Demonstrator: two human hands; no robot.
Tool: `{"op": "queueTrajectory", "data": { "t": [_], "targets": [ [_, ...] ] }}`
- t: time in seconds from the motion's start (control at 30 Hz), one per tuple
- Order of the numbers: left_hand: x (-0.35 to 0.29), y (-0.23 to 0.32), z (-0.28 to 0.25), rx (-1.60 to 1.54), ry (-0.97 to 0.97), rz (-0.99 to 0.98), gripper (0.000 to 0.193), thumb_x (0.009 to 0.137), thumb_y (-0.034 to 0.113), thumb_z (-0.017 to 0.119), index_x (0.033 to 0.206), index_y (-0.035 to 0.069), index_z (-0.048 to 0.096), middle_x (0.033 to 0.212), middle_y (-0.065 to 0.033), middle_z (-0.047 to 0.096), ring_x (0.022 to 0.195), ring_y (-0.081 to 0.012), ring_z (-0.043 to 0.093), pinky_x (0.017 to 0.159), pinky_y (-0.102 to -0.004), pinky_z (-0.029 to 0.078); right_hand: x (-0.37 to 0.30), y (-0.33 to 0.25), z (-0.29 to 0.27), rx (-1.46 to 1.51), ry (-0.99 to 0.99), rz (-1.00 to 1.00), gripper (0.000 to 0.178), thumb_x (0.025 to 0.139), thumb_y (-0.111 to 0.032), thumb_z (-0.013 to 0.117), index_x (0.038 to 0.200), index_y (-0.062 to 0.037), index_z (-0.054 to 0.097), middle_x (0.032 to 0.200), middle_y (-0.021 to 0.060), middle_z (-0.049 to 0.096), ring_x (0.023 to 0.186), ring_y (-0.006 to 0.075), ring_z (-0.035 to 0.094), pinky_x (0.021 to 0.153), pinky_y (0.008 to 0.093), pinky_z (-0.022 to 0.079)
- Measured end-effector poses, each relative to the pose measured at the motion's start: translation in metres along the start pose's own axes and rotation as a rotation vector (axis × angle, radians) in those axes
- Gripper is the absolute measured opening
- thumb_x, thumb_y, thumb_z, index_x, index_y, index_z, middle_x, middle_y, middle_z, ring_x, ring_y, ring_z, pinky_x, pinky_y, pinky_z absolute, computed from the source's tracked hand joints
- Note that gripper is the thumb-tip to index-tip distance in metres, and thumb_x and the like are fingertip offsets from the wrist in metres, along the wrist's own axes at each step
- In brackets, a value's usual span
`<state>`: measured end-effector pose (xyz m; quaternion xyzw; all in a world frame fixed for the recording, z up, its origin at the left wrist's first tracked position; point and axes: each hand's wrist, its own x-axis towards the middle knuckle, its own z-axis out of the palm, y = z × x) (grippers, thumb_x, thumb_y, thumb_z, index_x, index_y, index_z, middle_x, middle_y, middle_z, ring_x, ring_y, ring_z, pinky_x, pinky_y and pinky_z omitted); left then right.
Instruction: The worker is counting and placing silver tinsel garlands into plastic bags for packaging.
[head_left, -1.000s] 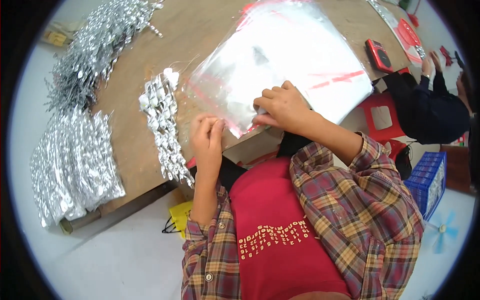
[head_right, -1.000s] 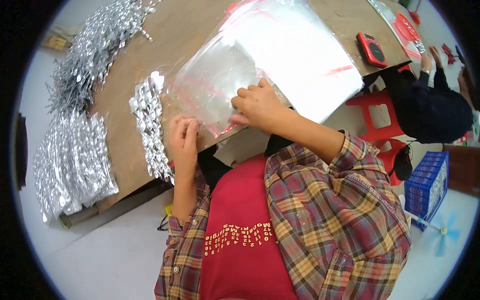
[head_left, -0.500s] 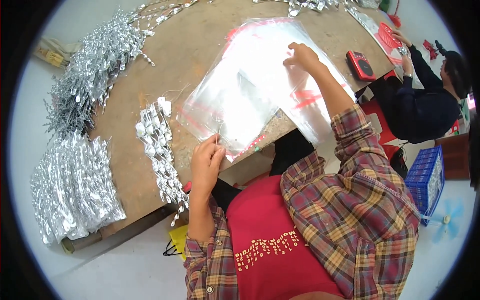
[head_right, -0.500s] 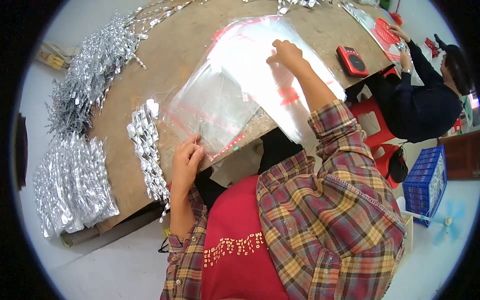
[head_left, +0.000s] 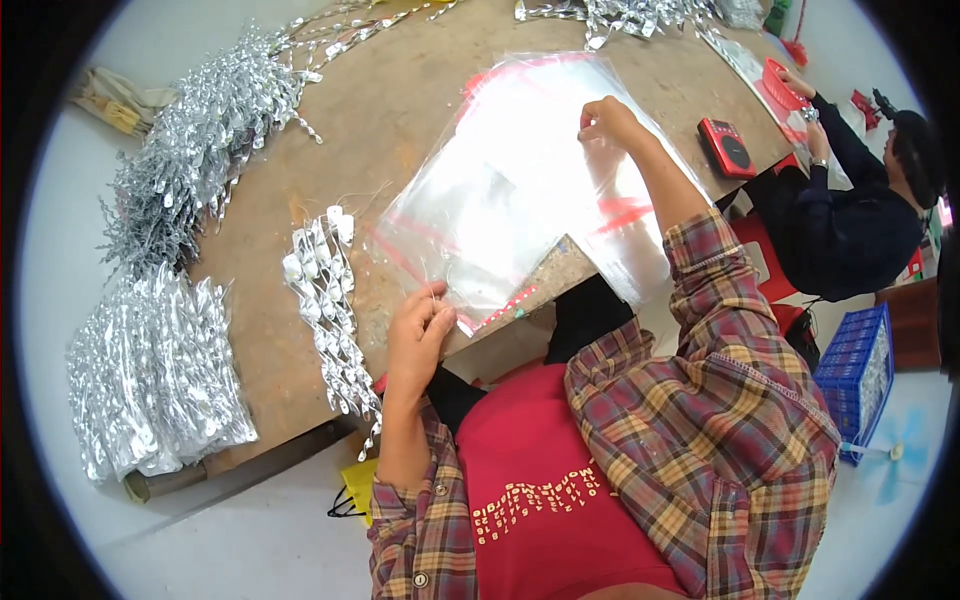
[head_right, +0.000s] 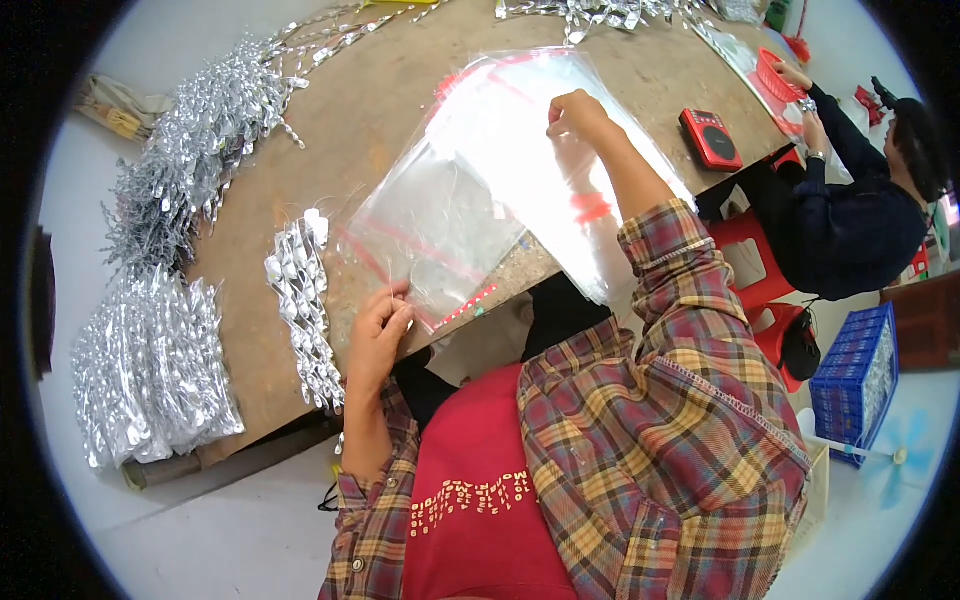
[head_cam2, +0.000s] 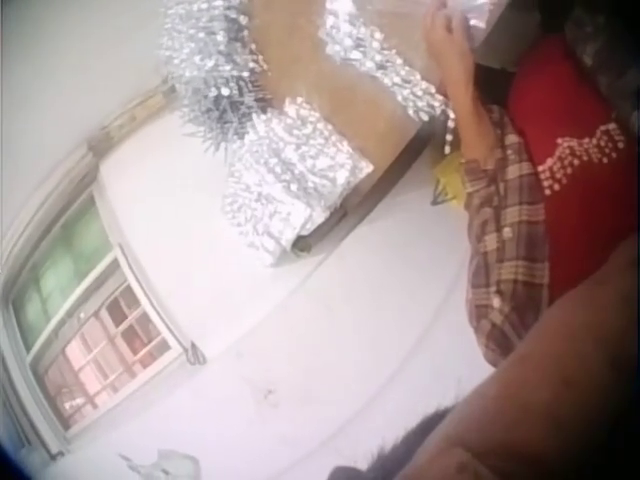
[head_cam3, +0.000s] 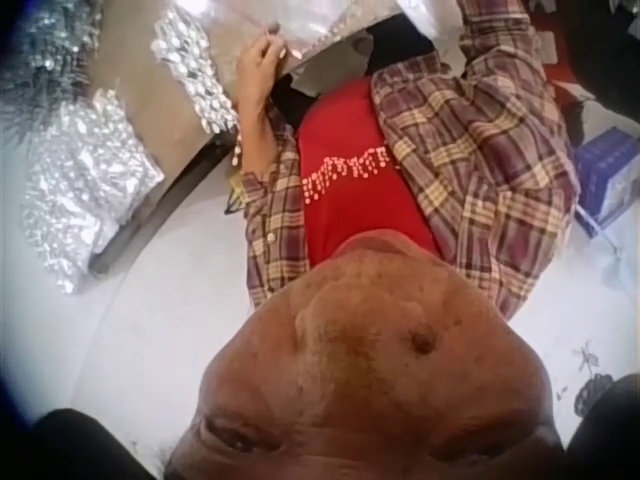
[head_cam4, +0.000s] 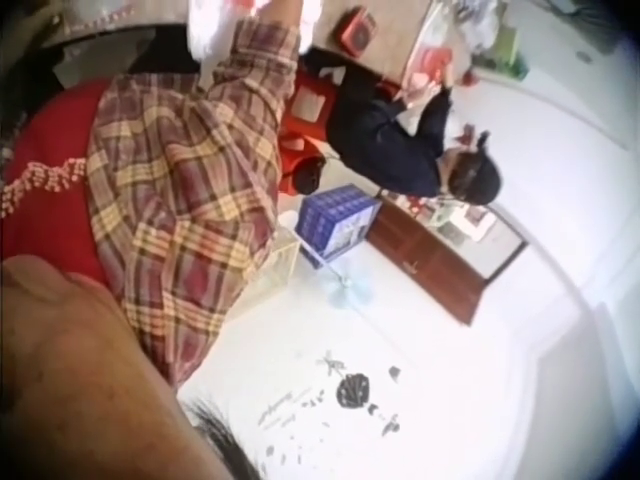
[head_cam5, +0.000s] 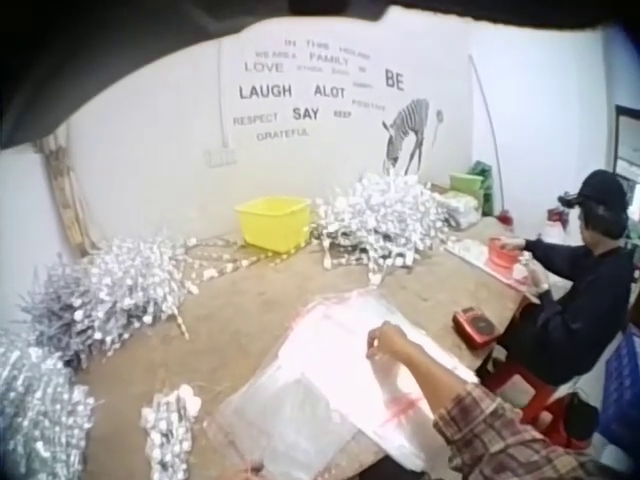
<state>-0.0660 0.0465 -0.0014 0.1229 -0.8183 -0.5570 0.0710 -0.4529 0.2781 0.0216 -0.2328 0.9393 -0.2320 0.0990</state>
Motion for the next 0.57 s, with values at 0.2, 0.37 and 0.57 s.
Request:
{"op": "queueTrajectory", "data": {
  "t": [0.2, 0.37, 0.57],
  "targets": [
    [0.001, -0.007, 0.002, -0.095, 0.090, 0.030, 0.021, 0.089, 0.016, 0.058, 0.076, 0.000, 0.058, 0.124, -0.0172, 0.055, 0.113, -0.0222, 0.053, 0.096, -0.0323, 0.038, 0.018, 0.023, 0.011, 0.153, 0.035, -0.046, 0.022, 0.066, -0.010, 0.076, 0.086, -0.0066, 0.067, 0.074, 0.0072, 0.064, 0.064, 0.0174, 0.060, 0.058, 0.0297, 0.047],
    [0.001, -0.009, -0.001, -0.309, 0.160, -0.107, 0.018, 0.088, 0.014, 0.059, 0.079, -0.002, 0.060, 0.122, -0.0175, 0.056, 0.112, -0.0238, 0.054, 0.096, -0.0331, 0.038, 0.023, 0.027, -0.002, 0.289, -0.025, -0.018, 0.023, 0.066, -0.008, 0.074, 0.088, -0.0104, 0.069, 0.072, 0.0062, 0.063, 0.068, 0.0162, 0.060, 0.060, 0.0314, 0.049],
    [0.004, -0.025, -0.008, -0.227, 0.084, -0.166, 0.017, 0.088, 0.015, 0.059, 0.080, 0.000, 0.061, 0.126, -0.0198, 0.053, 0.118, -0.0238, 0.050, 0.098, -0.0370, 0.036, 0.063, 0.034, -0.013, 0.134, -0.012, -0.094, 0.016, 0.076, -0.008, 0.067, 0.091, -0.0068, 0.069, 0.081, 0.0009, 0.066, 0.072, 0.0107, 0.057, 0.064, 0.0256, 0.046]
  ]
}}
